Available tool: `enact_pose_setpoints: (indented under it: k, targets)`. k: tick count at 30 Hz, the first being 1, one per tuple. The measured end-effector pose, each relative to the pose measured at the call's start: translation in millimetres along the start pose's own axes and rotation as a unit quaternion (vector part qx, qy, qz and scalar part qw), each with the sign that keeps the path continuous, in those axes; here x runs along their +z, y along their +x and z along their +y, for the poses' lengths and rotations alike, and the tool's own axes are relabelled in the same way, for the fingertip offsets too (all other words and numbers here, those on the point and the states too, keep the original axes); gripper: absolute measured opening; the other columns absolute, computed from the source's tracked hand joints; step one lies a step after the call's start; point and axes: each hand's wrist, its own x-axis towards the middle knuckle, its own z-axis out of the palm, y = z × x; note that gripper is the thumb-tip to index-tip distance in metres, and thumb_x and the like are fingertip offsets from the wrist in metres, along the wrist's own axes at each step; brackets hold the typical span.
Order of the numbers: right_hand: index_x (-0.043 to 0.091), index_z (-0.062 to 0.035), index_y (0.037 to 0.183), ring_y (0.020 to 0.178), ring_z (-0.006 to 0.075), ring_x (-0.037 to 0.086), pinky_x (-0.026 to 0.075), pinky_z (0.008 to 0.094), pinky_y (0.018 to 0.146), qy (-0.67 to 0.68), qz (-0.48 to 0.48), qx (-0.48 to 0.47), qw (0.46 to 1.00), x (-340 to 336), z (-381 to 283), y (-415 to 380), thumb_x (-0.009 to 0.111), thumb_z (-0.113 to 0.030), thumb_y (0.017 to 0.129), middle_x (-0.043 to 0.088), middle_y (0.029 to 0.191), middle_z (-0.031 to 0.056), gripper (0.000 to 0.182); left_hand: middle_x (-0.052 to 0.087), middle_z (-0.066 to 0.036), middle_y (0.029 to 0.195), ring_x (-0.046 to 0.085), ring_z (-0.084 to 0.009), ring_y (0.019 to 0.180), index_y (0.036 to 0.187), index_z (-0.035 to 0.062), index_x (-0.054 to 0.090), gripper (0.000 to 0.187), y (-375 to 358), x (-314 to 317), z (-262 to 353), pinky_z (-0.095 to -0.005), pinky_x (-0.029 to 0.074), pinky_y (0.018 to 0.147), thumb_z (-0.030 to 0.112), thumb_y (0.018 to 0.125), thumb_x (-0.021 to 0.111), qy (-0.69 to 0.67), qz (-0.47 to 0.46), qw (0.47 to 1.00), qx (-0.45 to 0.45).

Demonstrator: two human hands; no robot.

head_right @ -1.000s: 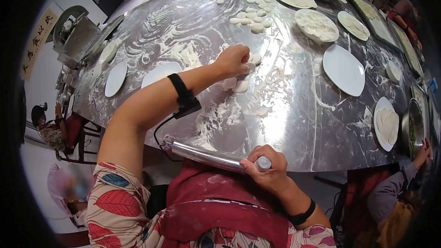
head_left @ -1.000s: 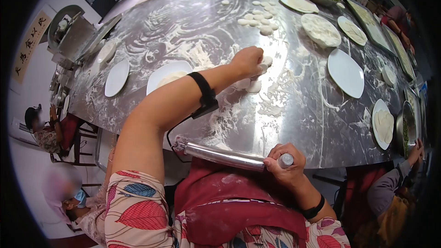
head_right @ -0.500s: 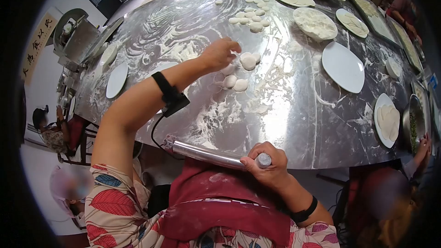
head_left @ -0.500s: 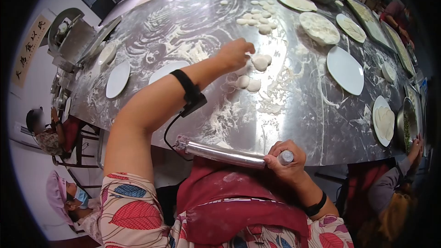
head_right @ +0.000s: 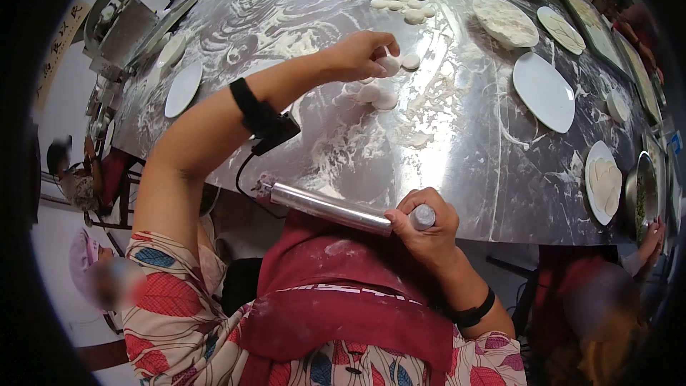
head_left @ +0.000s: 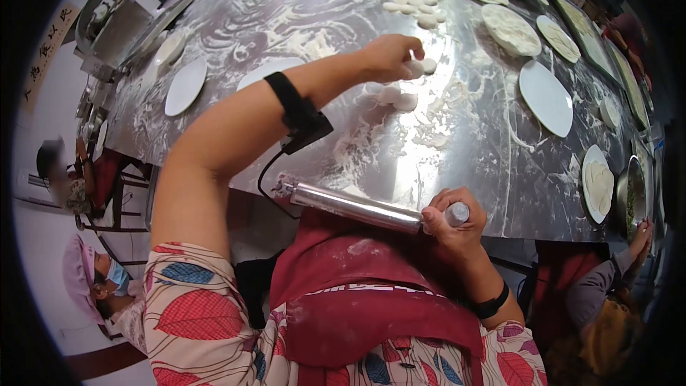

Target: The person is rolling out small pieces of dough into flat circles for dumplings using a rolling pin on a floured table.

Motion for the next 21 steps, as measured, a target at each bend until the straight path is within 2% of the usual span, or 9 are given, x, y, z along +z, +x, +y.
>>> enact_pose_setpoints:
  k: [3, 4, 7, 11, 13, 16, 18, 19, 21]
  targets:
    - [0.051, -0.0031, 0.08, 0.056, 0.01, 0.055, 0.042, 0.0226, 0.05, 0.01, 0.013, 0.018, 1.0, 4, 1, -4, 0.07, -0.002, 0.08, 0.059, 0.067, 0.0067, 0.019, 0.066, -0.014, 0.087, 0.062, -0.0231, 0.078, 0.097, -0.0005, 0.064, 0.028, -31, 2, 22, -0.033, 0.05, 0.07, 0.017, 0.076, 0.072, -0.175, -0.114, 0.963, -0.171]
    - [0.051, -0.0032, 0.08, 0.056, 0.0091, 0.054, 0.042, 0.022, 0.049, 0.012, 0.018, 0.026, 0.999, 5, 0, -5, 0.07, -0.002, 0.081, 0.059, 0.067, 0.0061, 0.019, 0.065, -0.013, 0.087, 0.061, -0.0207, 0.079, 0.094, -0.0043, 0.065, 0.028, -44, 7, 33, -0.0303, 0.051, 0.072, 0.017, 0.078, 0.072, -0.211, -0.132, 0.952, -0.177]
    - [0.051, -0.0039, 0.08, 0.054, 0.0065, 0.052, 0.04, 0.0203, 0.046, 0.027, 0.034, 0.032, 0.999, 8, -6, -6, 0.069, -0.003, 0.082, 0.057, 0.067, 0.0039, 0.018, 0.063, -0.007, 0.091, 0.058, -0.0145, 0.088, 0.101, -0.0016, 0.062, 0.032, -62, 43, 48, -0.0283, 0.048, 0.076, 0.024, 0.082, 0.069, -0.344, -0.174, 0.914, -0.125]
    - [0.051, -0.0041, 0.08, 0.052, 0.0071, 0.052, 0.041, 0.0206, 0.044, 0.0, 0.054, 0.037, 0.998, 10, -5, -9, 0.07, -0.004, 0.082, 0.057, 0.067, 0.0036, 0.019, 0.056, -0.004, 0.084, 0.05, -0.0106, 0.079, 0.097, -0.0027, 0.057, 0.028, -59, 115, 59, -0.0258, 0.041, 0.065, 0.022, 0.085, 0.063, -0.506, -0.238, 0.823, -0.101]
    - [0.051, -0.004, 0.08, 0.051, 0.0073, 0.053, 0.042, 0.0207, 0.044, -0.006, 0.055, 0.035, 0.998, 10, -7, -10, 0.07, -0.004, 0.082, 0.057, 0.067, 0.0036, 0.019, 0.052, -0.003, 0.082, 0.047, -0.0108, 0.073, 0.098, -0.0021, 0.055, 0.027, -60, 122, 64, -0.0263, 0.039, 0.065, 0.023, 0.088, 0.061, -0.421, -0.215, 0.869, -0.145]
    - [0.051, -0.0032, 0.08, 0.051, 0.0077, 0.054, 0.042, 0.0206, 0.043, -0.019, 0.037, -0.013, 0.999, 10, -3, -12, 0.07, -0.004, 0.082, 0.057, 0.067, 0.0045, 0.019, 0.054, -0.011, 0.097, 0.053, -0.0163, 0.086, 0.107, -0.007, 0.051, 0.039, -68, 124, 19, -0.0302, 0.044, 0.074, 0.025, 0.087, 0.061, -0.289, -0.104, 0.95, -0.056]
    - [0.051, -0.0028, 0.081, 0.051, 0.0077, 0.054, 0.042, 0.0207, 0.043, -0.004, 0.039, -0.008, 0.999, 10, 2, -15, 0.07, -0.004, 0.082, 0.057, 0.067, 0.0048, 0.019, 0.054, -0.015, 0.106, 0.054, -0.0187, 0.096, 0.111, -0.0089, 0.05, 0.041, -88, 96, -4, -0.0328, 0.045, 0.081, 0.023, 0.087, 0.06, -0.233, -0.03, 0.96, -0.152]
    - [0.051, -0.0027, 0.081, 0.051, 0.0077, 0.054, 0.042, 0.0207, 0.043, 0.004, 0.04, -0.006, 0.999, 9, 3, -16, 0.07, -0.003, 0.082, 0.057, 0.067, 0.005, 0.019, 0.053, -0.016, 0.109, 0.053, -0.0191, 0.1, 0.112, -0.009, 0.05, 0.04, -102, 72, 1, -0.0336, 0.044, 0.084, 0.022, 0.088, 0.059, -0.257, 0.037, 0.918, -0.299]
    - [0.051, -0.0023, 0.081, 0.051, 0.0076, 0.054, 0.042, 0.0207, 0.043, 0.012, 0.041, -0.003, 0.999, 11, 0, -15, 0.069, -0.003, 0.082, 0.057, 0.067, 0.0047, 0.019, 0.055, -0.014, 0.107, 0.053, -0.018, 0.102, 0.109, -0.0063, 0.051, 0.035, -128, 25, 11, -0.0343, 0.043, 0.089, 0.02, 0.088, 0.058, -0.308, 0.048, 0.888, -0.337]
